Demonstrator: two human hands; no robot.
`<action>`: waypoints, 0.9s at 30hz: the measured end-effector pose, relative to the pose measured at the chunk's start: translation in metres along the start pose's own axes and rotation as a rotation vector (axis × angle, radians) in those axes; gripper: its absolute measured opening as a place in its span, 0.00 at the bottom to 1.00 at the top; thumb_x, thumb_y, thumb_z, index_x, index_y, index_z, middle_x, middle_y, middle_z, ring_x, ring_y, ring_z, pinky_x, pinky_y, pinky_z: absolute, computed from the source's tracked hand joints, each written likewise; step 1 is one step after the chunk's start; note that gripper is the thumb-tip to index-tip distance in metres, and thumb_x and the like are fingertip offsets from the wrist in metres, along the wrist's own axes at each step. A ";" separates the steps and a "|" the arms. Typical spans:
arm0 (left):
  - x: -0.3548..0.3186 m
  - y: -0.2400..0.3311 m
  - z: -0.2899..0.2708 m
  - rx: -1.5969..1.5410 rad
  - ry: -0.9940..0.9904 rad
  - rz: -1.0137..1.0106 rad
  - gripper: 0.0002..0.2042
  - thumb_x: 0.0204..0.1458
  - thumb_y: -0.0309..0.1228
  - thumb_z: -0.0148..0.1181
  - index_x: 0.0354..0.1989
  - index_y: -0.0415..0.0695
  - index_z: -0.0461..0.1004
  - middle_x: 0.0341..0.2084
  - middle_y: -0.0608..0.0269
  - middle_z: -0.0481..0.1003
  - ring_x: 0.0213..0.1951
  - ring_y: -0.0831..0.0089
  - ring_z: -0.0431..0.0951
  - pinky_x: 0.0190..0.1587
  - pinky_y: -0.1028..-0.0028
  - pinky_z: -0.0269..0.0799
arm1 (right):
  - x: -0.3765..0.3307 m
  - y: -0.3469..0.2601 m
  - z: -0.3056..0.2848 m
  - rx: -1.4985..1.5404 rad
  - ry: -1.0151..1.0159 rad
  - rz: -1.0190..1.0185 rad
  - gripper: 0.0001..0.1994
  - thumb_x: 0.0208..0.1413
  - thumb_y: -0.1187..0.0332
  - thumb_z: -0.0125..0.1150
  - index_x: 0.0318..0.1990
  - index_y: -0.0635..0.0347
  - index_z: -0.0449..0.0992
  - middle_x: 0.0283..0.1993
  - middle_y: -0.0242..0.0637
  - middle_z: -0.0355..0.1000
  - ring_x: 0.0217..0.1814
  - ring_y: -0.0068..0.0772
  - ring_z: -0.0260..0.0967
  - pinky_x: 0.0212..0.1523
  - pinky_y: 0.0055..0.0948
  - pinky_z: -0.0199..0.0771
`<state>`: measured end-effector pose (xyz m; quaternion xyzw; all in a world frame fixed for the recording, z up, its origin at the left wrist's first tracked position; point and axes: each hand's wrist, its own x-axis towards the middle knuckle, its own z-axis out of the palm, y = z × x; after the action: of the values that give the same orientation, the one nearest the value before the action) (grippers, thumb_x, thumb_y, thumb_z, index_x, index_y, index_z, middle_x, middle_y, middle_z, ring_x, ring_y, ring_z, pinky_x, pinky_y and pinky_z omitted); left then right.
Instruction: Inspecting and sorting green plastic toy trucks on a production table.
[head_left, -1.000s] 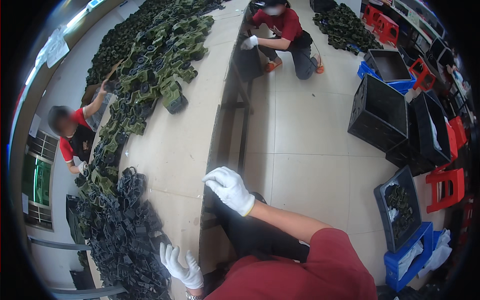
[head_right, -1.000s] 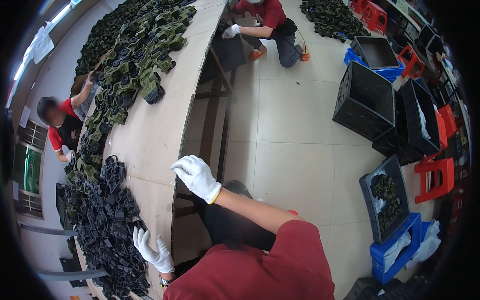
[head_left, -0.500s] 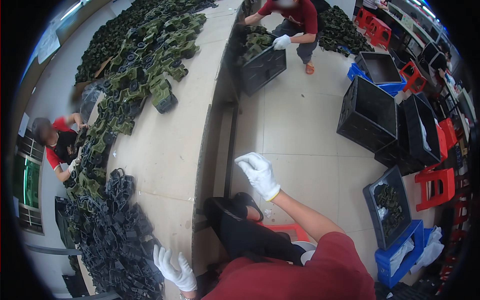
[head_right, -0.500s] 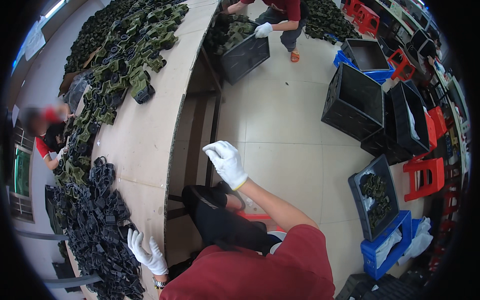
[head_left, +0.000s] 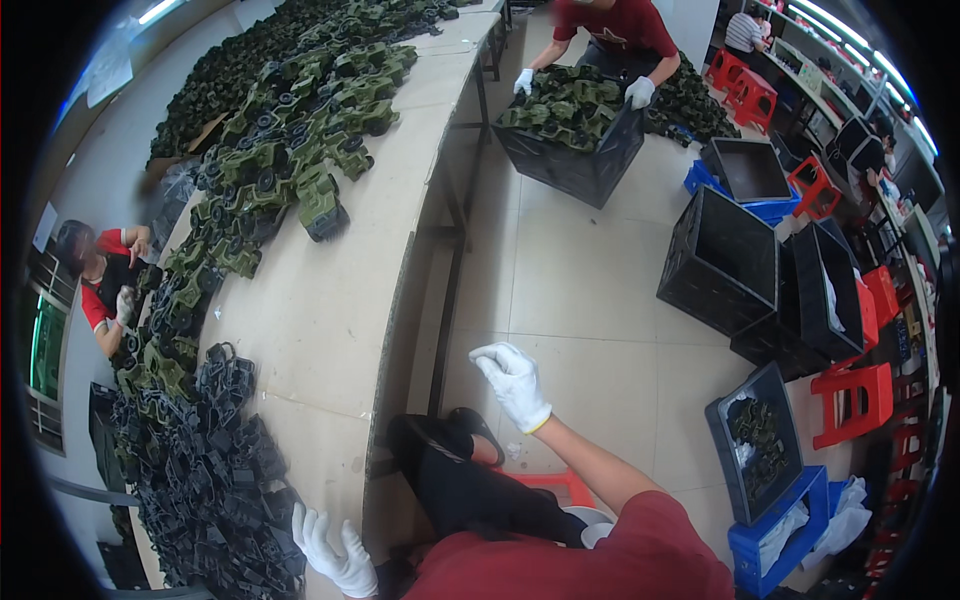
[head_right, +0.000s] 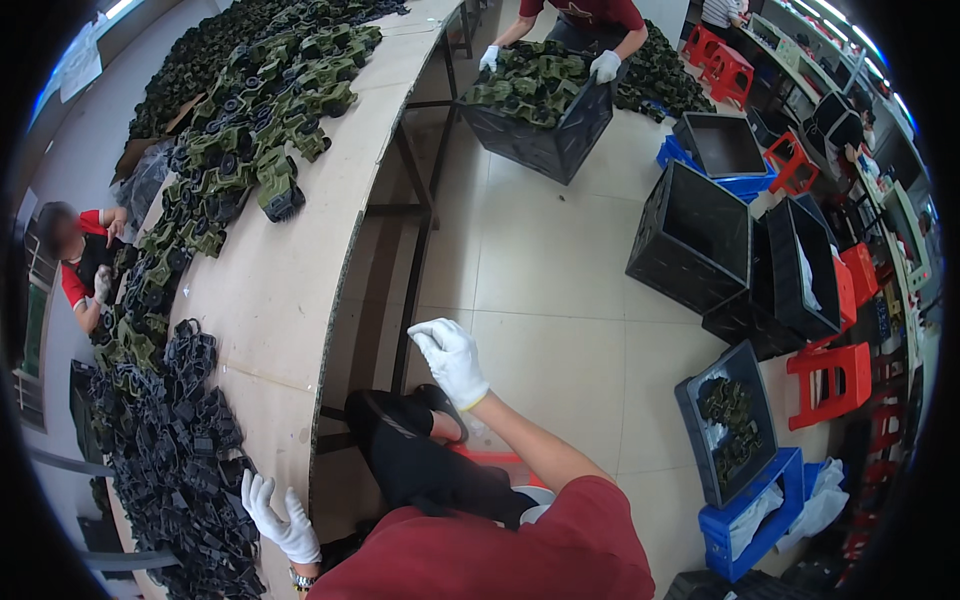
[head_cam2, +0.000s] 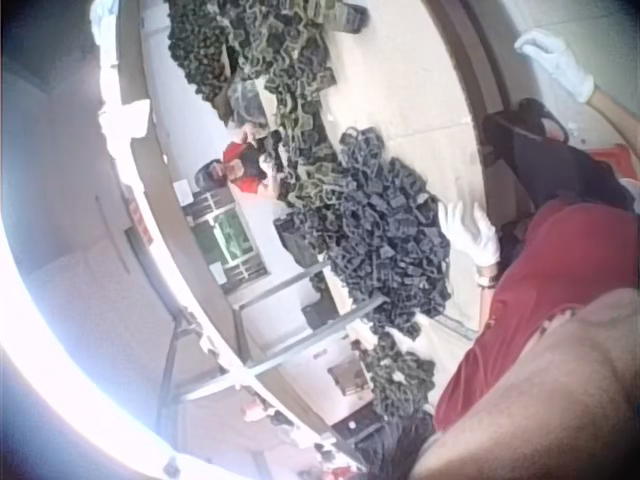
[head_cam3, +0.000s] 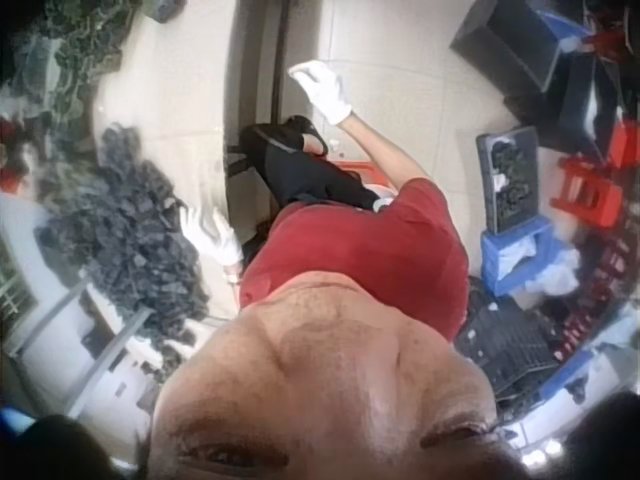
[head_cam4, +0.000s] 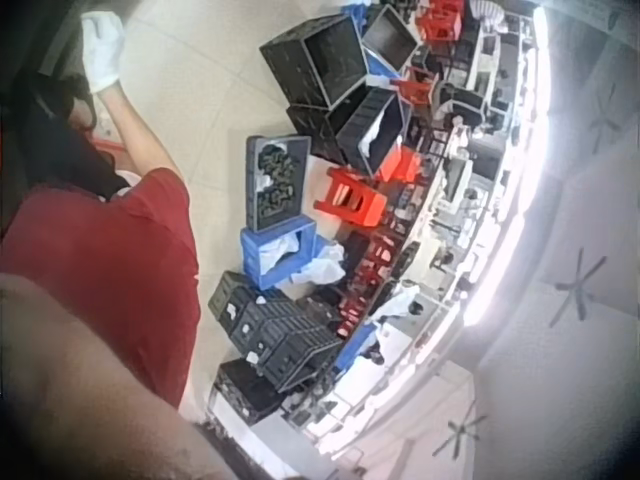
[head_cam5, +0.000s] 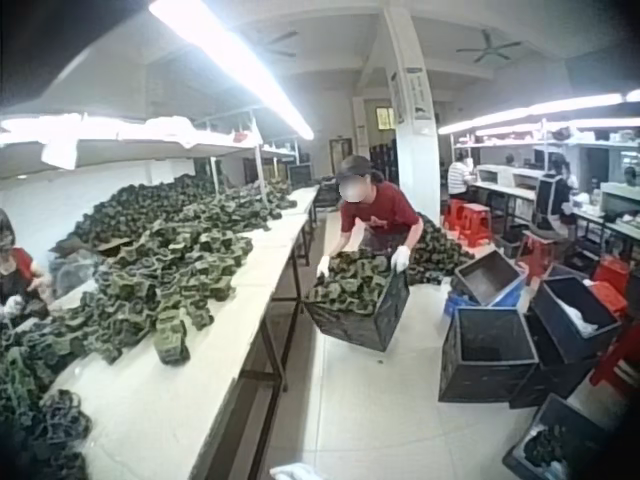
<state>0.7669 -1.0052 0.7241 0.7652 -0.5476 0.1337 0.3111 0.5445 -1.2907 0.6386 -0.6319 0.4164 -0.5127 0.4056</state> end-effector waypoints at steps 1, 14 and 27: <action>0.001 -0.001 0.001 -0.005 0.005 0.007 0.17 0.54 0.20 0.61 0.53 0.38 0.72 0.55 0.49 0.71 0.63 0.45 0.67 0.64 0.54 0.63 | 0.000 0.000 -0.002 -0.005 0.001 -0.004 0.05 0.59 0.73 0.61 0.38 0.62 0.81 0.37 0.41 0.77 0.41 0.41 0.75 0.43 0.34 0.74; 0.006 0.002 -0.028 0.056 0.061 -0.010 0.16 0.50 0.23 0.64 0.48 0.41 0.72 0.50 0.51 0.73 0.61 0.44 0.69 0.62 0.52 0.64 | -0.002 -0.013 0.014 0.078 -0.024 0.018 0.05 0.60 0.75 0.60 0.40 0.64 0.82 0.38 0.41 0.79 0.41 0.34 0.77 0.45 0.30 0.75; -0.045 -0.014 -0.121 0.250 0.288 -0.237 0.13 0.52 0.25 0.65 0.46 0.40 0.72 0.50 0.50 0.73 0.60 0.45 0.70 0.58 0.57 0.68 | 0.005 -0.118 0.101 0.142 -0.250 -0.385 0.06 0.52 0.80 0.62 0.37 0.61 0.80 0.37 0.41 0.77 0.40 0.41 0.75 0.44 0.34 0.74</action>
<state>0.7802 -0.8933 0.7884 0.8298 -0.3828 0.2711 0.3023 0.6577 -1.2488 0.7362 -0.7280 0.1979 -0.5262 0.3923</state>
